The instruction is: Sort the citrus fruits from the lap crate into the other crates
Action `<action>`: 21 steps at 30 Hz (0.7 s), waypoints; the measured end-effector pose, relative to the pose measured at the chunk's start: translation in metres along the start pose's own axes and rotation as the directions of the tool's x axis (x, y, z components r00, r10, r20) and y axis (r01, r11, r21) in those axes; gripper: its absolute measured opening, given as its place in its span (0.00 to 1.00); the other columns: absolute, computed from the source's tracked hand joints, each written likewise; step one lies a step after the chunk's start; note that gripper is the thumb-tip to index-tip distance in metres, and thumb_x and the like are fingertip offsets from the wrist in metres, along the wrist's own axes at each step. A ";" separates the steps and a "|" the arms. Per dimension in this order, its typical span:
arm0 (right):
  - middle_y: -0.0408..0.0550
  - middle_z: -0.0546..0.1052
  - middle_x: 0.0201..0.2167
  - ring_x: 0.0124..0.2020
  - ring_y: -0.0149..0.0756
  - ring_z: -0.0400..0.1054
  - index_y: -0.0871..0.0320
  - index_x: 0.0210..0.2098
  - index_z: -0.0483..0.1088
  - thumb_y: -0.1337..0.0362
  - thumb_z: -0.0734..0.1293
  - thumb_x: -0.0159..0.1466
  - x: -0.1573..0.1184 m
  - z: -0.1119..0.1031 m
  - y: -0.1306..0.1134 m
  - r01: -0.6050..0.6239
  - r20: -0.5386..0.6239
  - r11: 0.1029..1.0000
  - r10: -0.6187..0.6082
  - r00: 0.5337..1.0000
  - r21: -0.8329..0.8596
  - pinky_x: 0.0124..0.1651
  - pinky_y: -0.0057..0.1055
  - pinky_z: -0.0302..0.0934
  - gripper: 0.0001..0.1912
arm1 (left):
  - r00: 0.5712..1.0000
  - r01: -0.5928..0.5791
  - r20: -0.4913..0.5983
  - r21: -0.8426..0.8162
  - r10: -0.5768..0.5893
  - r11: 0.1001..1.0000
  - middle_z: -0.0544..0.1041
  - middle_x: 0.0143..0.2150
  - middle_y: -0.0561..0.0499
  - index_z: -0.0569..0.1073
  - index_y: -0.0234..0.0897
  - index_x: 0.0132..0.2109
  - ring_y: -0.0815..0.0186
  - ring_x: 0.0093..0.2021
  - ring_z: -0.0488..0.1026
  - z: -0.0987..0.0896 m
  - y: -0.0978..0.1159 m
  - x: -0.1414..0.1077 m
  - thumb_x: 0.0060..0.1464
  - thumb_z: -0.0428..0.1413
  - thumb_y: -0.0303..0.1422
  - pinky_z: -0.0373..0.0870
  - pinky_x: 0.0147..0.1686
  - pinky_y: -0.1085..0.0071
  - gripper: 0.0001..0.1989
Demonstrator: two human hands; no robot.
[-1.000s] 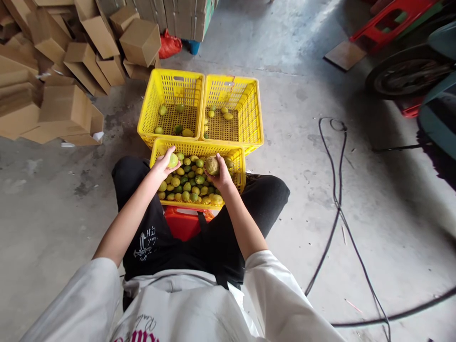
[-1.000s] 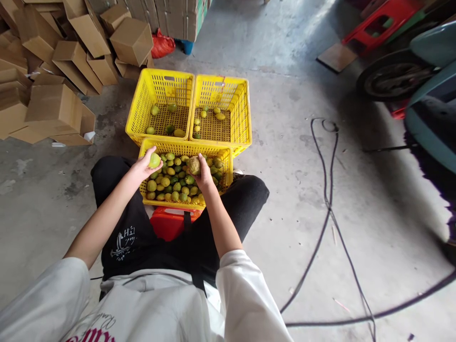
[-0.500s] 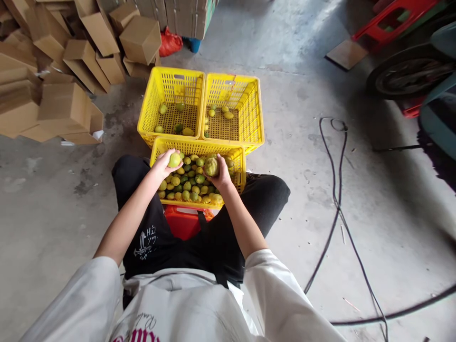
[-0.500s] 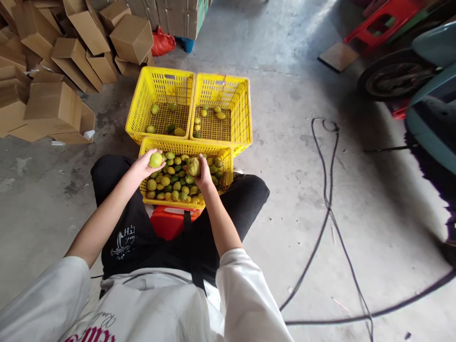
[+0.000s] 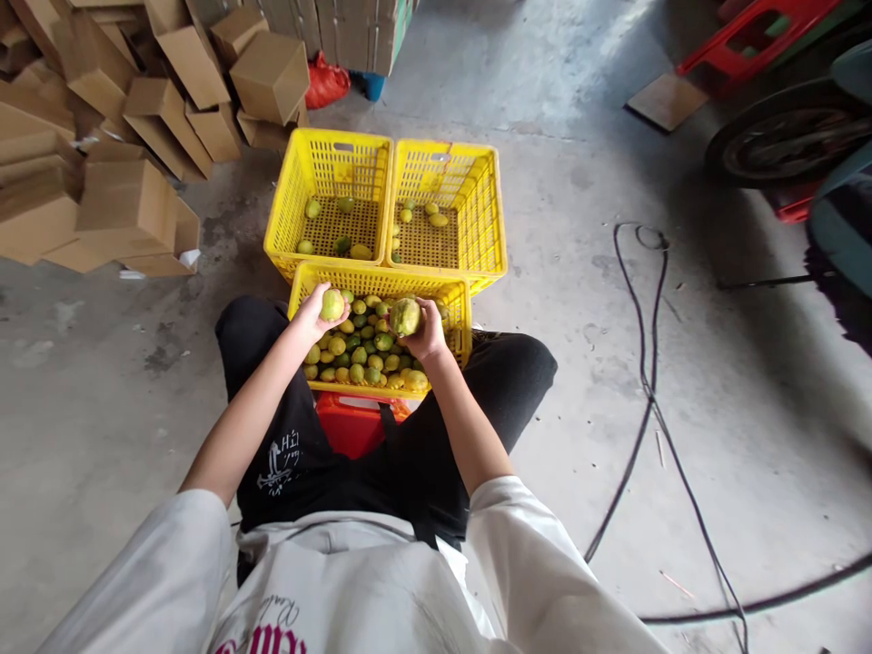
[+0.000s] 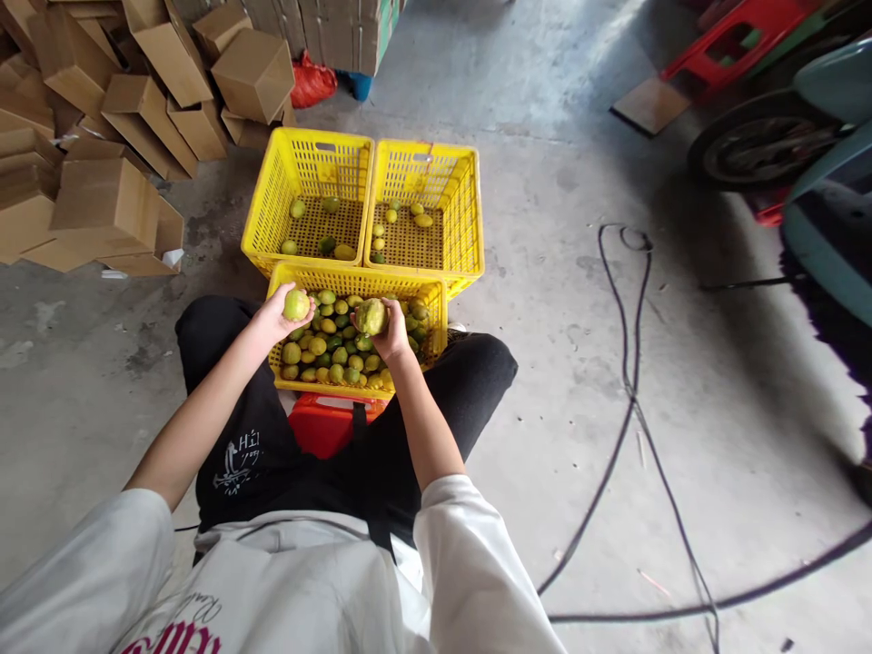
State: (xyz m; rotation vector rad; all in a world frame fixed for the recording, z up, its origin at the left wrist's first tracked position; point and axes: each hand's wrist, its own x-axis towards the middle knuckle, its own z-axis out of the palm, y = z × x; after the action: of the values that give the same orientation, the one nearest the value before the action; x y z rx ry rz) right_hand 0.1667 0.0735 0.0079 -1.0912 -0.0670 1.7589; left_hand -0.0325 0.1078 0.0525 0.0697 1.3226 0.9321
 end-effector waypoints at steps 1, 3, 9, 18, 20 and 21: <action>0.49 0.76 0.31 0.44 0.48 0.74 0.53 0.34 0.67 0.52 0.70 0.55 0.001 -0.001 -0.001 0.000 -0.009 1.000 0.000 1.000 0.007 0.44 0.49 0.76 0.14 | 1.000 -0.028 0.001 0.029 0.028 0.999 0.75 0.24 0.49 0.70 0.35 0.32 0.67 0.22 0.74 -0.001 -0.001 0.000 0.55 0.62 0.34 0.72 0.25 0.74 0.09; 0.49 0.76 0.30 0.43 0.48 0.74 0.53 0.34 0.67 0.51 0.70 0.55 0.002 -0.003 -0.002 -0.005 -0.028 1.000 0.006 1.000 0.019 0.44 0.50 0.76 0.15 | 0.997 -0.080 0.014 0.106 0.079 0.991 0.75 0.24 0.49 0.71 0.34 0.31 0.68 0.22 0.73 -0.003 -0.003 -0.001 0.51 0.64 0.29 0.71 0.25 0.75 0.08; 0.44 0.75 0.28 0.40 0.41 0.75 0.53 0.33 0.68 0.54 0.66 0.59 0.001 -0.003 -0.002 -0.029 -0.100 0.999 0.032 0.994 0.031 0.42 0.40 0.76 0.10 | 0.994 -0.110 -0.008 0.176 0.113 0.978 0.73 0.23 0.49 0.70 0.33 0.27 0.68 0.23 0.72 0.000 -0.008 -0.004 0.47 0.62 0.23 0.72 0.27 0.72 0.08; 0.39 0.75 0.29 0.32 0.33 0.73 0.53 0.34 0.67 0.58 0.72 0.56 0.003 -0.003 -0.006 0.045 -0.100 0.999 -0.045 0.994 -0.002 0.37 0.34 0.76 0.11 | 0.994 -0.041 -0.103 0.057 0.047 0.998 0.66 0.21 0.58 0.68 0.38 0.31 0.71 0.21 0.67 -0.002 -0.007 0.002 0.46 0.64 0.26 0.72 0.27 0.73 0.11; 0.41 0.75 0.28 0.32 0.35 0.74 0.53 0.34 0.68 0.55 0.70 0.57 0.004 -0.005 -0.006 0.007 -0.098 1.000 -0.007 0.995 -0.008 0.37 0.36 0.76 0.11 | 0.998 -0.016 -0.061 0.007 0.016 1.000 0.66 0.21 0.57 0.68 0.38 0.32 0.70 0.20 0.67 -0.003 -0.006 0.002 0.46 0.64 0.28 0.71 0.25 0.74 0.11; 0.42 0.76 0.29 0.33 0.37 0.74 0.53 0.34 0.68 0.54 0.70 0.58 0.004 -0.005 -0.006 -0.011 -0.097 1.000 0.010 0.995 -0.010 0.37 0.37 0.76 0.12 | 0.999 0.000 -0.037 -0.009 0.000 1.000 0.67 0.21 0.56 0.68 0.38 0.32 0.69 0.20 0.68 -0.003 -0.005 0.002 0.46 0.63 0.29 0.70 0.24 0.74 0.10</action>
State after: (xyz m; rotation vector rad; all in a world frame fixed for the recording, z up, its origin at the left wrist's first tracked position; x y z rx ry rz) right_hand 0.1741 0.0773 0.0047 -1.1853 -0.0107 1.7141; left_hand -0.0320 0.1043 0.0470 0.0453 1.3527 0.9432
